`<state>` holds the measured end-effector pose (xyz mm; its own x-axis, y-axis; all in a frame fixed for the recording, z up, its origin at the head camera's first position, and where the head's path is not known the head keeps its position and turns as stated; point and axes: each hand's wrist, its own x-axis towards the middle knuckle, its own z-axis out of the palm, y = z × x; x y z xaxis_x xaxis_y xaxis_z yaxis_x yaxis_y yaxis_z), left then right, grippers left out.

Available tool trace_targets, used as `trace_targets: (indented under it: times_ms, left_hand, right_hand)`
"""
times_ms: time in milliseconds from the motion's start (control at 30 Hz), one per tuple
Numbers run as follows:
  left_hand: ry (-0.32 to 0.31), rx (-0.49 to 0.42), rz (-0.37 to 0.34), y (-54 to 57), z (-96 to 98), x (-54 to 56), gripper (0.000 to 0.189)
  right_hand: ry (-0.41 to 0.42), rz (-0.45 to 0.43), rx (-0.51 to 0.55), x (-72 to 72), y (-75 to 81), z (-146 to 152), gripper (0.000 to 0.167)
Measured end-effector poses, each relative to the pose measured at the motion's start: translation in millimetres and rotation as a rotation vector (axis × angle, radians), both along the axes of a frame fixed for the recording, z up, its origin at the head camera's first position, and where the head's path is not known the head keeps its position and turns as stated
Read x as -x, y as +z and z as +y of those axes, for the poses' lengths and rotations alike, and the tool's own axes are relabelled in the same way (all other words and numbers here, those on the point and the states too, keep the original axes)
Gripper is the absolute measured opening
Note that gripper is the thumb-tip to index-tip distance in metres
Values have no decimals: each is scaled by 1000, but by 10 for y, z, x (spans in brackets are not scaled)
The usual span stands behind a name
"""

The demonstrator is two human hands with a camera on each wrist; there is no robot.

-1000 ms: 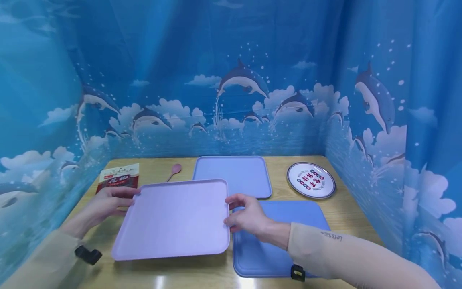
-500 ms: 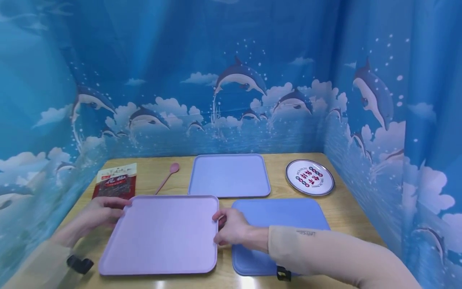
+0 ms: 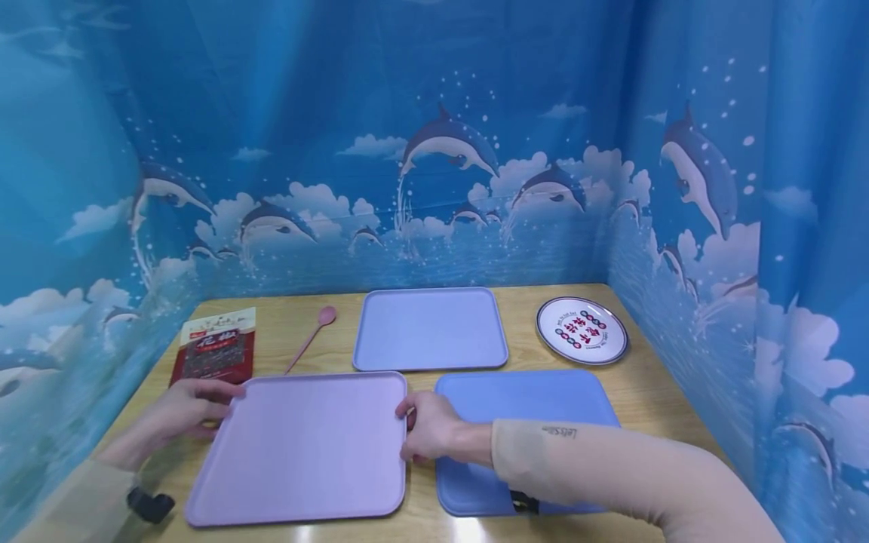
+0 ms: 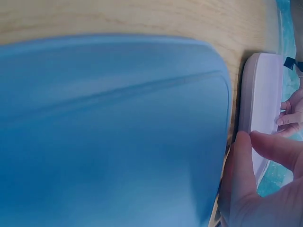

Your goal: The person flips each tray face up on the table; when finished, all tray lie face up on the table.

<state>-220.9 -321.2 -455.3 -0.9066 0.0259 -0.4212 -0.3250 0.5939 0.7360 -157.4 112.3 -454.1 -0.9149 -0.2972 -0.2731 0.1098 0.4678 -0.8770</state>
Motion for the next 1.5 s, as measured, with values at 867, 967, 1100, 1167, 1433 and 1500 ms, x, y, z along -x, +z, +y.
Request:
trace_targets:
  times_ms: [867,967,1100,1167,1433,1500]
  left_hand:
    - [-61,178,52,98,27,-47,37]
    - [-133,235,82,174,50,-76,35]
    - [-236,389,134,347,169,-118,37]
    - [-272,471,163,444,282,-144,38]
    - [-365,242,197,681,956,-232,34]
    - [-387,178,195,701,1154,-236,32]
  right_hand:
    - [49,44,-85,27,50,-78,66]
    - [42,26,-56,33,83,-63,68]
    - [29,26,-36,42,175,9,67]
    - [33,26,-38,46,246,74,66]
    - [35,46,-110,108,552,563,62]
    - [23,53,-149,124,617,716,62]
